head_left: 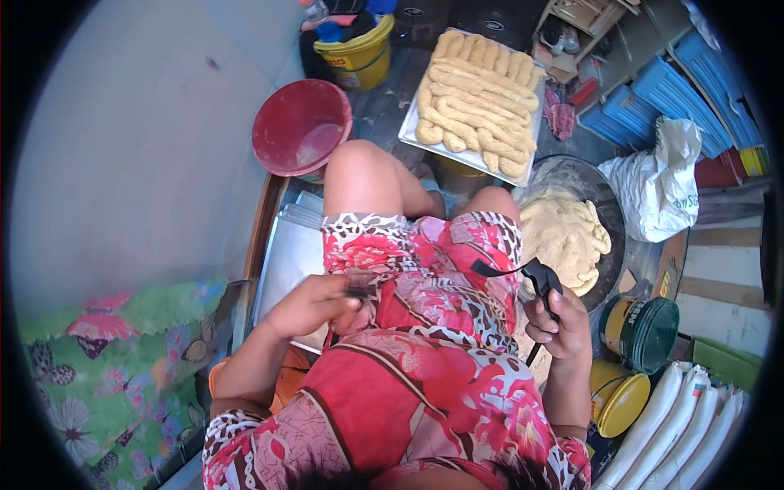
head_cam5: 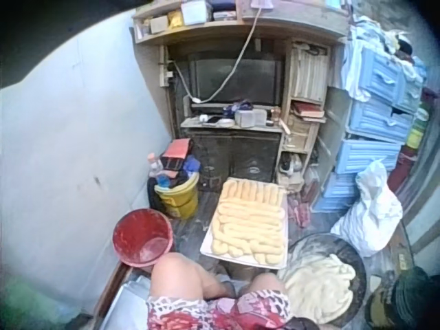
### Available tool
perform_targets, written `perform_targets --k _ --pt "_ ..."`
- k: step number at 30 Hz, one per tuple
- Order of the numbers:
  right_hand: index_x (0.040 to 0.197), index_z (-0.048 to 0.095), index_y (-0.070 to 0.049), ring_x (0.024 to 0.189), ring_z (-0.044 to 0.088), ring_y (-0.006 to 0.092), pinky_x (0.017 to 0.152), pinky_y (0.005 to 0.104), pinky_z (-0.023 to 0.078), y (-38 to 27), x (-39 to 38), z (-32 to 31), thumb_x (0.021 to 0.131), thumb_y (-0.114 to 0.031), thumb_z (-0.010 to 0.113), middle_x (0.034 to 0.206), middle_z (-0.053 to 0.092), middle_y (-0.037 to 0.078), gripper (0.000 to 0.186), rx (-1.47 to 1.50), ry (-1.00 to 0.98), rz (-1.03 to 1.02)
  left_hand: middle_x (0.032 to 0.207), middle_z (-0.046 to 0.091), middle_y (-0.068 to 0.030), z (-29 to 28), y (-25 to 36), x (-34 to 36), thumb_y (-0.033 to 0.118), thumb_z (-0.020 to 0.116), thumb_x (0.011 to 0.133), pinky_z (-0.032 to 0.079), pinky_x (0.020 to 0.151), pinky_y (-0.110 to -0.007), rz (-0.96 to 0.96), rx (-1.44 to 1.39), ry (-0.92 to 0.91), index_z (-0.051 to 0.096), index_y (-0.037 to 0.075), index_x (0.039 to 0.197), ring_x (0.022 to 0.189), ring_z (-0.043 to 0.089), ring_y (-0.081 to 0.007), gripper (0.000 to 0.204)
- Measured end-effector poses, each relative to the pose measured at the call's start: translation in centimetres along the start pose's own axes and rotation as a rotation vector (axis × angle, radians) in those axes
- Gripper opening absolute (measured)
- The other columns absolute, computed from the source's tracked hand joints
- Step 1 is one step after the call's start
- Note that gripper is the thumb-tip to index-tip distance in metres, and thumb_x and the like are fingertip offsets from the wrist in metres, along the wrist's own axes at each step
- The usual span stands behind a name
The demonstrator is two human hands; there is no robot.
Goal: The person kneads dough in a large bowl by hand, stretches and shapes it into long strips, and arranges the strips onto a metal tray.
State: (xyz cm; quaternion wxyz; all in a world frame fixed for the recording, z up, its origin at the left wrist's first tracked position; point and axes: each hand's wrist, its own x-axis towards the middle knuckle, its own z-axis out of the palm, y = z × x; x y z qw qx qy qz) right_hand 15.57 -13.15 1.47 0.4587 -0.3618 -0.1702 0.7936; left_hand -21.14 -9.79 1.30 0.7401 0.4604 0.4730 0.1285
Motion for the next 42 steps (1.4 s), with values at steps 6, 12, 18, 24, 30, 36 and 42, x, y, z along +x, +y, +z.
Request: perform_targets --k 6,12,18,24,30,36,42 --pt "0.079 0.052 0.0 0.043 0.029 0.0034 0.038 0.0186 0.024 -1.3 -2.1 -2.3 0.085 -0.025 0.055 0.054 0.037 -0.002 0.026 0.044 0.061 -0.052 0.074 0.05 -0.0044 -0.3 -0.9 -2.1 0.022 0.05 0.087 0.042 0.071 -0.027 0.332 0.17 0.465 0.053 -0.002 0.09 0.07 0.051 -0.0169 0.024" --pt "0.107 0.047 0.003 0.046 0.028 0.0043 0.037 0.0178 0.024 -2.1 -5.4 -2.2 0.086 -0.029 0.054 0.058 0.042 0.001 0.039 0.102 0.041 -0.122 0.058 0.043 -0.0047 -0.2 -1.1 -6.6 0.034 0.056 0.085 0.036 0.035 -0.023 0.213 -0.5 0.372 0.044 0.005 0.075 0.041 0.041 -0.011 0.033" --pt "0.098 0.051 -0.001 0.046 0.028 0.0046 0.033 0.0156 0.022 -4.6 -11.9 -2.8 0.092 -0.035 0.043 0.061 0.047 0.001 0.035 0.111 0.161 -0.446 0.052 0.042 -0.0049 -0.6 0.0 -12.2 0.031 0.061 0.082 0.025 0.029 -0.022 0.423 -0.391 0.354 0.045 0.0 0.076 0.036 0.036 -0.0084 0.035" --pt "0.082 0.053 -0.005 0.045 0.028 0.0037 0.033 0.016 0.019 -7.7 -9.2 -4.0 0.089 -0.032 0.05 0.049 0.031 -0.005 0.028 0.174 0.099 -0.757 0.054 0.041 -0.0017 0.2 0.3 -4.2 0.026 0.053 0.085 0.024 0.034 -0.021 0.052 -0.44 0.317 0.049 -0.001 0.083 0.04 0.035 -0.0076 0.028" --pt "0.074 0.051 -0.008 0.039 0.026 0.002 0.032 0.0167 0.019 -2.9 3.6 -0.3 0.084 -0.033 0.058 0.051 0.036 -0.005 0.028 -0.166 0.227 -0.036 0.056 0.037 0.0041 2.1 0.2 4.0 0.023 0.049 0.089 0.017 0.035 -0.018 0.004 -0.526 0.098 0.049 0.009 0.084 0.039 0.025 -0.0028 0.015" --pt "0.077 0.05 -0.004 0.04 0.026 0.0027 0.035 0.0202 0.019 3.8 9.4 4.0 0.086 -0.038 0.054 0.052 0.035 -0.005 0.035 -0.411 -0.214 0.423 0.06 0.038 0.0039 5.0 -1.2 5.4 0.019 0.043 0.092 0.019 0.037 -0.018 0.09 -0.533 0.031 0.045 0.012 0.095 0.042 0.027 -0.0027 0.008" --pt "0.079 0.053 -0.004 0.04 0.029 0.0017 0.035 0.0183 0.02 6.1 10.4 5.6 0.085 -0.035 0.056 0.055 0.039 -0.004 0.032 -0.473 -0.278 0.673 0.083 0.053 -0.0002 5.7 -3.6 4.5 0.01 0.039 0.091 0.033 0.044 -0.018 0.27 -0.518 0.278 0.042 0.011 0.106 0.054 0.043 -0.0036 0.015"
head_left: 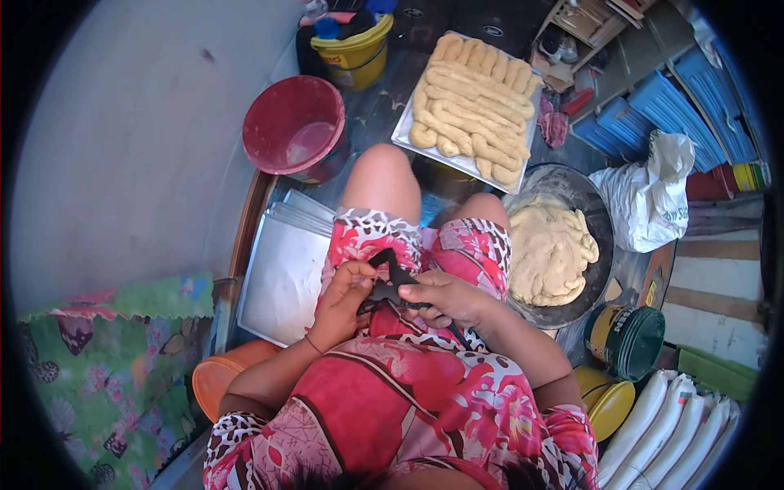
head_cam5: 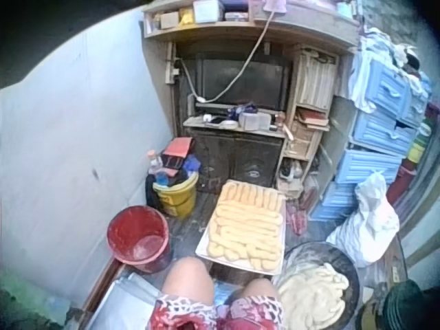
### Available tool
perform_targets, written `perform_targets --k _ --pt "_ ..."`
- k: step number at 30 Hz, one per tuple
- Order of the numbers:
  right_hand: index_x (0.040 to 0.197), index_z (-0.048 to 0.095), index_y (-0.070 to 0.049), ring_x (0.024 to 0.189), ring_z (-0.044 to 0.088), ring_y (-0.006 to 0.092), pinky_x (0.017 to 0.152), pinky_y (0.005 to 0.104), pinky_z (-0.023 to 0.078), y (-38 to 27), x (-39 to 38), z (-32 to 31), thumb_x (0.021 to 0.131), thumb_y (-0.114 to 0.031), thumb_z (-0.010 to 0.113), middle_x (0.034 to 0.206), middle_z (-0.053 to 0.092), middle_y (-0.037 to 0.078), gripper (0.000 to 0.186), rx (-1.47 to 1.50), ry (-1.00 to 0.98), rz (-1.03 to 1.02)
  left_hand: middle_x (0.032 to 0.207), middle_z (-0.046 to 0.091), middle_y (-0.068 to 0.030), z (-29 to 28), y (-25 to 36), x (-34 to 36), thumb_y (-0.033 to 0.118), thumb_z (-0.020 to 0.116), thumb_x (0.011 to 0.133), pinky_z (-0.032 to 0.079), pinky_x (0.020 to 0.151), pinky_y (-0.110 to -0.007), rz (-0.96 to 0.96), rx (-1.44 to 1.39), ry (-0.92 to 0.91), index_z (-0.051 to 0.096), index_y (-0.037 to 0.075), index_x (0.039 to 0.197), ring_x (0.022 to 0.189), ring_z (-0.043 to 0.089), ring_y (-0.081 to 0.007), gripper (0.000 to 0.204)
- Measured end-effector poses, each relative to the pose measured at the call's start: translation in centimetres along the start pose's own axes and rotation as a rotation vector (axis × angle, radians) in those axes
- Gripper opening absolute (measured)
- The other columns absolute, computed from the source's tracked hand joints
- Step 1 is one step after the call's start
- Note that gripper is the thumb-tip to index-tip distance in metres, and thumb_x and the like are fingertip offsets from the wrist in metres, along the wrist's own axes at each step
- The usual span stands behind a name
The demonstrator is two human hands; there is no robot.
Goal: The person kneads dough in a large bowl by hand, stretches and shapes it into long strips, and arranges the strips onto a metal tray.
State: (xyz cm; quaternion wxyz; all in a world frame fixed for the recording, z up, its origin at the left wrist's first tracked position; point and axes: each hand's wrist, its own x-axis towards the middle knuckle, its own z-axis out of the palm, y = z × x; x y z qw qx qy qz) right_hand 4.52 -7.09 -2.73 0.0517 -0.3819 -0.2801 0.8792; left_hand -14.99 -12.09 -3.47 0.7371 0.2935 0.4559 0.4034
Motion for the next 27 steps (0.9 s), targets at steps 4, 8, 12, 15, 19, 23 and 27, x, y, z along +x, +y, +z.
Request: perform_targets --k 4,8,12,15,19,23,27 --pt "0.075 0.049 -0.007 0.041 0.027 0.0024 0.035 0.0189 0.019 0.0 0.3 0.1 0.084 -0.035 0.056 0.054 0.037 -0.005 0.03 -0.003 -0.047 -0.026 0.089 0.056 -0.0034 -1.2 -0.8 -0.9 0.009 0.04 0.092 0.04 0.054 -0.018 0.104 -0.177 0.083 0.041 0.009 0.108 0.067 0.052 -0.0058 0.016" --pt "0.075 0.049 -0.01 0.041 0.027 0.0027 0.035 0.019 0.019 -0.1 0.3 0.4 0.084 -0.032 0.057 0.054 0.037 -0.005 0.026 -0.021 -0.013 0.009 0.093 0.055 -0.0053 -1.8 -1.2 -0.8 0.005 0.04 0.091 0.041 0.059 -0.018 0.105 -0.129 0.072 0.04 0.008 0.109 0.074 0.052 -0.0066 0.019" --pt "0.075 0.05 -0.01 0.041 0.026 0.0028 0.035 0.0189 0.019 -0.2 0.4 1.1 0.084 -0.032 0.057 0.054 0.036 -0.006 0.025 -0.039 0.009 0.026 0.095 0.054 -0.0051 -1.9 -2.0 -0.6 0.003 0.041 0.09 0.04 0.064 -0.018 0.152 -0.037 0.136 0.04 0.005 0.11 0.077 0.051 -0.0058 0.02" --pt "0.076 0.049 -0.01 0.041 0.027 0.0029 0.036 0.0191 0.019 -0.3 0.5 1.7 0.085 -0.033 0.056 0.055 0.036 -0.006 0.025 -0.127 -0.021 0.026 0.101 0.052 -0.0066 -2.3 -2.4 -0.5 0.003 0.041 0.09 0.039 0.073 -0.019 0.162 0.049 0.033 0.041 0.003 0.11 0.085 0.05 -0.0069 0.02" --pt "0.078 0.049 -0.011 0.043 0.028 0.0032 0.037 0.0196 0.019 -0.5 0.8 2.3 0.086 -0.034 0.054 0.058 0.037 -0.006 0.025 -0.188 0.0 0.034 0.101 0.05 -0.0063 -2.8 -2.6 -0.7 0.013 0.041 0.092 0.038 0.078 -0.021 0.307 0.292 0.041 0.041 0.0 0.114 0.087 0.048 -0.0091 0.025" --pt "0.078 0.048 -0.011 0.044 0.027 0.0029 0.037 0.0197 0.019 -0.5 1.2 2.4 0.086 -0.04 0.052 0.058 0.036 -0.006 0.03 -0.222 -0.057 0.021 0.093 0.047 -0.0039 -2.6 -2.1 -0.9 0.023 0.04 0.094 0.037 0.076 -0.022 0.334 0.436 0.055 0.039 0.0 0.118 0.08 0.046 -0.0097 0.034" --pt "0.077 0.049 -0.008 0.046 0.033 0.0053 0.039 0.0224 0.026 0.2 1.6 2.4 0.088 -0.044 0.047 0.059 0.038 -0.005 0.038 -0.293 -0.046 0.041 0.082 0.047 -0.001 -2.1 -1.6 -0.8 0.023 0.043 0.093 0.037 0.069 -0.021 0.375 0.49 0.034 0.039 0.001 0.119 0.073 0.044 -0.0077 0.034"
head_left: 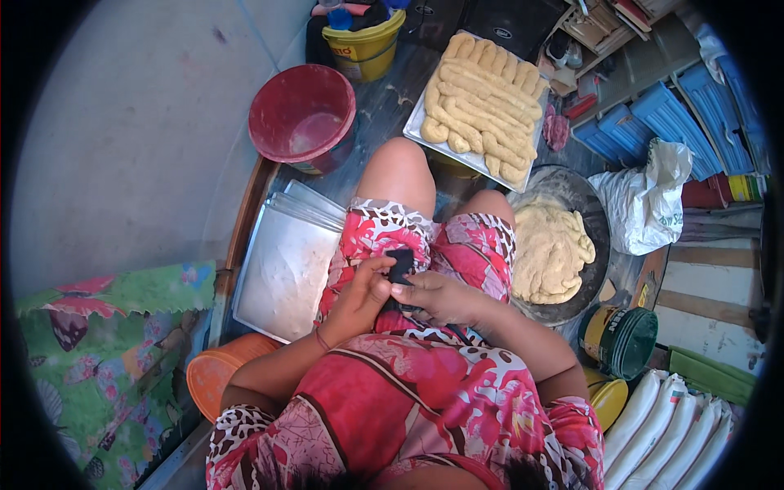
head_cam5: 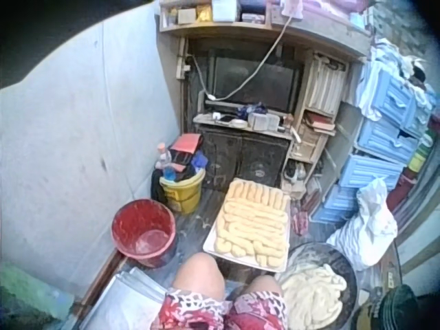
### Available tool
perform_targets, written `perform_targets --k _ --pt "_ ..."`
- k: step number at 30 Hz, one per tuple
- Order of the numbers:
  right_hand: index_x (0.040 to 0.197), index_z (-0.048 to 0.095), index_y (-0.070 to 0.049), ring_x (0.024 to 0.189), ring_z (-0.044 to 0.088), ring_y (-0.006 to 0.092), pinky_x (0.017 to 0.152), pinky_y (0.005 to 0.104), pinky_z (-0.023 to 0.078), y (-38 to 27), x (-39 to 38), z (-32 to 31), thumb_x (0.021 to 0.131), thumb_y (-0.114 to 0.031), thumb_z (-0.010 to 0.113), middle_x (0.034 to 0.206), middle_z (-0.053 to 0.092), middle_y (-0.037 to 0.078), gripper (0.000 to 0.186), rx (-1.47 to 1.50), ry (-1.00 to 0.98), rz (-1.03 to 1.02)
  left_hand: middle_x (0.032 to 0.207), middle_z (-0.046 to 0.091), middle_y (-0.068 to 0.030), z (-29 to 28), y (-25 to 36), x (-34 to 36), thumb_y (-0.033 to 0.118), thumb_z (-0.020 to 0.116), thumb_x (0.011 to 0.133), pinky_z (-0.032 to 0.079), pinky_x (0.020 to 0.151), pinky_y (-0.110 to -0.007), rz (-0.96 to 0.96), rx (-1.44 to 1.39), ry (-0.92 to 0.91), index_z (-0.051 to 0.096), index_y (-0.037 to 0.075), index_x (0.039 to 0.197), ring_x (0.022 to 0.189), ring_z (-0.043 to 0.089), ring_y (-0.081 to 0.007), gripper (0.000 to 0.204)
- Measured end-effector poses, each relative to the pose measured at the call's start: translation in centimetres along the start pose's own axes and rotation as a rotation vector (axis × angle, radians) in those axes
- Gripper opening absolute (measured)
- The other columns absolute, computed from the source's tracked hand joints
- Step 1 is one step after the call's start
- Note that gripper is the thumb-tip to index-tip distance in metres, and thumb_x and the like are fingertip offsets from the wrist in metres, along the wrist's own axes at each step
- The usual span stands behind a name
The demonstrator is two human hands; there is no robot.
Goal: The person kneads dough in a large bowl by hand, stretches and shapes it into long strips, and arranges the strips onto a metal tray.
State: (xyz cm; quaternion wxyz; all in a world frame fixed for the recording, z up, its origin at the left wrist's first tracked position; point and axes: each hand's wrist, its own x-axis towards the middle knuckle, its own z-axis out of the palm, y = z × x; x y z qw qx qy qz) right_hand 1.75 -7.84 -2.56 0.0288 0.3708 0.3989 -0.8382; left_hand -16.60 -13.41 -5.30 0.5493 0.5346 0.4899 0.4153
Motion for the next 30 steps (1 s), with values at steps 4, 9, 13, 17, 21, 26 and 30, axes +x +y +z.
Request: perform_targets --k 4,9,13,17,21,26,30 --pt "0.084 0.054 -0.001 0.062 0.049 0.0123 0.058 0.0284 0.04 1.5 0.0 0.2 0.092 -0.042 0.038 0.066 0.051 0.003 0.044 -0.302 0.291 -0.359 0.071 0.044 0.0031 0.3 -0.3 0.2 0.022 0.047 0.091 0.034 0.061 -0.02 -0.022 -0.029 -0.114 0.041 0.002 0.117 0.065 0.04 -0.0044 0.033" --pt "0.09 0.057 -0.002 0.085 0.052 0.0139 0.078 0.0285 0.039 3.1 -0.4 0.1 0.093 -0.04 0.038 0.087 0.057 0.007 0.043 0.215 0.342 -0.713 0.07 0.046 0.0018 0.7 -0.8 0.4 0.023 0.052 0.089 0.036 0.061 -0.021 -0.16 -0.184 -0.131 0.048 0.001 0.107 0.064 0.043 -0.0059 0.028" --pt "0.085 0.054 -0.003 0.081 0.049 0.0135 0.079 0.027 0.038 3.3 -0.4 -0.2 0.092 -0.042 0.038 0.082 0.051 0.004 0.042 0.172 0.41 -0.764 0.075 0.049 -0.0066 0.9 0.5 1.4 0.029 0.055 0.086 0.042 0.066 -0.026 -0.007 0.141 -0.394 0.049 0.001 0.102 0.071 0.051 -0.0162 0.033" --pt "0.084 0.052 -0.003 0.08 0.049 0.0149 0.078 0.0272 0.038 3.2 -1.1 -0.6 0.093 -0.038 0.039 0.08 0.049 0.005 0.039 -0.146 0.546 -0.897 0.092 0.054 -0.0138 1.8 2.1 3.2 0.037 0.06 0.081 0.043 0.071 -0.033 0.131 0.428 -0.542 0.05 0.0 0.104 0.082 0.055 -0.0235 0.045" --pt "0.083 0.05 -0.006 0.079 0.05 0.0191 0.078 0.0324 0.041 4.4 -4.2 -1.4 0.093 -0.031 0.041 0.08 0.05 0.007 0.029 0.781 0.286 -0.841 0.093 0.056 -0.0138 2.5 1.9 4.5 0.033 0.061 0.081 0.044 0.077 -0.034 0.146 0.375 -0.824 0.051 0.0 0.109 0.087 0.056 -0.0267 0.044" --pt "0.085 0.049 -0.007 0.064 0.05 0.0179 0.068 0.0353 0.044 9.5 -11.5 -2.4 0.092 -0.027 0.044 0.065 0.049 0.004 0.022 1.043 0.26 -1.055 0.089 0.055 -0.0083 1.9 -0.3 5.5 0.018 0.063 0.08 0.042 0.078 -0.029 0.217 0.298 -1.021 0.055 0.004 0.111 0.085 0.054 -0.021 0.035" --pt "0.089 0.047 -0.009 0.046 0.037 0.0087 0.044 0.0243 0.036 16.6 -18.2 -2.5 0.091 -0.026 0.045 0.053 0.037 -0.003 0.017 1.182 0.563 -1.133 0.087 0.049 -0.0035 3.3 -0.9 7.0 0.01 0.062 0.077 0.038 0.08 -0.026 -0.248 0.281 -1.227 0.057 0.01 0.114 0.085 0.048 -0.0175 0.038"
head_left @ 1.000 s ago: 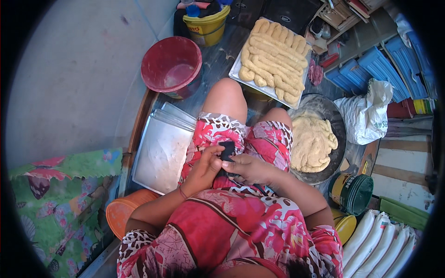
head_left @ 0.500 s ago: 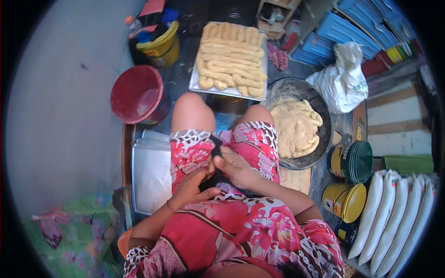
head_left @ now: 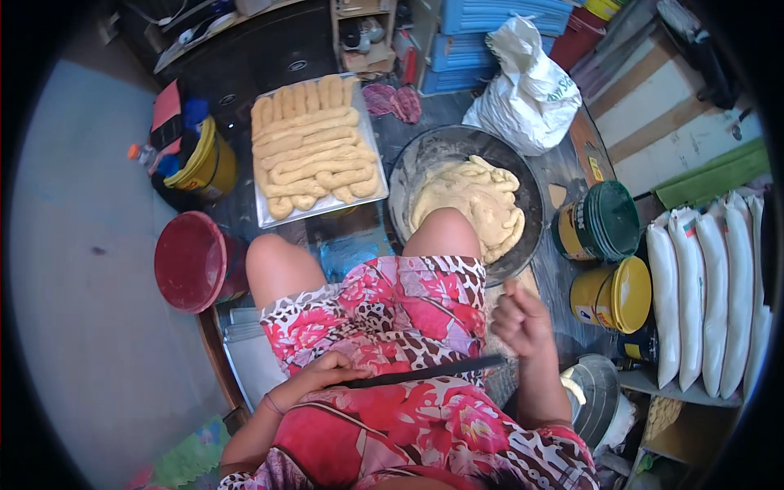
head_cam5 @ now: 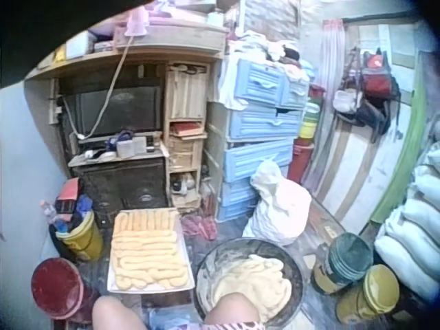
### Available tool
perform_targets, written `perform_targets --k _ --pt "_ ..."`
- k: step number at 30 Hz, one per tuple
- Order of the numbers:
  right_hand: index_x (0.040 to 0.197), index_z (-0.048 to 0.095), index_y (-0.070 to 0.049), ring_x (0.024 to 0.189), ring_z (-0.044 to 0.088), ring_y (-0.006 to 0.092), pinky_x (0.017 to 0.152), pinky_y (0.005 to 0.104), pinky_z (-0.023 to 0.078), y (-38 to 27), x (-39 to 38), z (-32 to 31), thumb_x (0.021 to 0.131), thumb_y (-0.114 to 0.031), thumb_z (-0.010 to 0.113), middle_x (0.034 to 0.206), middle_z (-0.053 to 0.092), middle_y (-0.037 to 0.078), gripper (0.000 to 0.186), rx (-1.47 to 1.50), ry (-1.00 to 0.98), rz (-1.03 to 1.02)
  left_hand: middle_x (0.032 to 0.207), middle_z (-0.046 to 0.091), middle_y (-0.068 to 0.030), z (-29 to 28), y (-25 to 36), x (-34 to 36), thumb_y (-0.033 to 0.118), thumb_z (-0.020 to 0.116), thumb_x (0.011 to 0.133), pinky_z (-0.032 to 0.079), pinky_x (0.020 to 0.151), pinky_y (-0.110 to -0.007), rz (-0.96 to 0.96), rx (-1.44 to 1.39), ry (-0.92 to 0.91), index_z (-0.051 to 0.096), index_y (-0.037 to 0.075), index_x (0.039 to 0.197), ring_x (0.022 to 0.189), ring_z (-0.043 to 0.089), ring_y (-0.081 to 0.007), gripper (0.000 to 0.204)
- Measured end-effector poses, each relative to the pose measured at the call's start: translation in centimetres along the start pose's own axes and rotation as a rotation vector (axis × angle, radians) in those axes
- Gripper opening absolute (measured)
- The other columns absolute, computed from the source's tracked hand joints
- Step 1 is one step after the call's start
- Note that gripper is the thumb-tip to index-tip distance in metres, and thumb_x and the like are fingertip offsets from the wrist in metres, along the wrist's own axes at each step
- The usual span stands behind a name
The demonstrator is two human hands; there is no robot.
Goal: The person kneads dough in a large bowl by hand, stretches and shapes it into long strips, and arranges the strips onto a metal tray.
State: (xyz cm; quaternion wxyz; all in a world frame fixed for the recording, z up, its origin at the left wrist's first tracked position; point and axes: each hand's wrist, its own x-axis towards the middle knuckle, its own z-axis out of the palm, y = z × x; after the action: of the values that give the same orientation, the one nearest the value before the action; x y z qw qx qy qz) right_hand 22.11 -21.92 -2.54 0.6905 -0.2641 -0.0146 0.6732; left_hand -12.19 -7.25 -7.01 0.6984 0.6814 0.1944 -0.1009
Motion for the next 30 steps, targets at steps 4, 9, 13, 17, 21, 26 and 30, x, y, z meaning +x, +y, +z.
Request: perform_targets --k 4,9,13,17,21,26,30 --pt "0.09 0.046 -0.01 0.046 0.034 0.0053 0.043 0.0181 0.03 -5.6 -3.8 -7.8 0.092 -0.024 0.045 0.053 0.032 -0.004 0.015 -0.127 0.168 -0.295 0.084 0.051 -0.0031 -1.2 3.5 1.6 0.013 0.056 0.085 0.039 0.079 -0.027 0.156 0.084 -0.123 0.059 0.006 0.112 0.082 0.048 -0.0155 0.028" --pt "0.089 0.05 -0.012 0.052 0.041 0.009 0.048 0.024 0.037 -9.7 -0.6 -20.2 0.088 -0.024 0.051 0.061 0.042 -0.003 0.012 -0.128 0.601 -0.562 0.102 0.056 -0.0077 -5.3 7.8 8.3 0.017 0.052 0.088 0.038 0.089 -0.029 0.026 -0.054 0.012 0.057 0.003 0.111 0.098 0.051 -0.0172 0.028" --pt "0.094 0.053 -0.012 0.059 0.049 0.0121 0.054 0.0267 0.043 -11.9 7.3 -28.0 0.084 -0.02 0.054 0.07 0.05 -0.001 0.013 -0.35 0.799 -0.437 0.105 0.057 -0.0106 -9.2 8.0 18.4 0.022 0.051 0.088 0.039 0.088 -0.03 0.025 0.118 0.183 0.055 0.004 0.114 0.1 0.052 -0.019 0.032" --pt "0.096 0.051 -0.01 0.061 0.049 0.0116 0.056 0.0259 0.043 -14.1 16.2 -32.2 0.082 -0.019 0.054 0.072 0.049 0.001 0.017 -0.653 0.868 -0.207 0.105 0.057 -0.0148 -10.1 3.7 29.3 0.031 0.056 0.084 0.042 0.084 -0.032 0.037 0.339 0.027 0.056 0.003 0.111 0.097 0.056 -0.0228 0.039" --pt "0.104 0.051 -0.009 0.082 0.055 0.0201 0.072 0.0356 0.046 -15.7 22.4 -35.0 0.078 -0.014 0.053 0.093 0.054 0.009 0.027 -1.412 0.915 -0.019 0.107 0.057 -0.0166 -8.6 -2.6 38.1 0.025 0.054 0.084 0.041 0.087 -0.033 0.107 0.49 -0.044 0.056 0.003 0.111 0.099 0.054 -0.0259 0.035" --pt "0.12 0.044 -0.013 0.121 0.038 0.0236 0.097 0.0448 0.031 -16.3 25.0 -38.0 0.079 -0.01 0.048 0.131 0.039 0.005 0.042 -2.293 1.11 0.088 0.096 0.06 -0.0143 -9.2 -8.6 44.3 0.022 0.055 0.083 0.045 0.076 -0.031 0.082 0.347 0.146 0.058 0.002 0.105 0.084 0.058 -0.0229 0.03" --pt "0.132 0.03 -0.016 0.117 0.039 0.0248 0.093 0.0434 0.034 -16.3 25.8 -38.9 0.07 -0.016 0.065 0.129 0.039 0.006 0.071 -2.492 1.084 0.27 0.092 0.059 -0.0137 -10.8 -11.7 45.9 0.019 0.056 0.081 0.046 0.074 -0.031 -0.031 0.209 0.241 0.059 0.002 0.102 0.08 0.058 -0.0226 0.027"
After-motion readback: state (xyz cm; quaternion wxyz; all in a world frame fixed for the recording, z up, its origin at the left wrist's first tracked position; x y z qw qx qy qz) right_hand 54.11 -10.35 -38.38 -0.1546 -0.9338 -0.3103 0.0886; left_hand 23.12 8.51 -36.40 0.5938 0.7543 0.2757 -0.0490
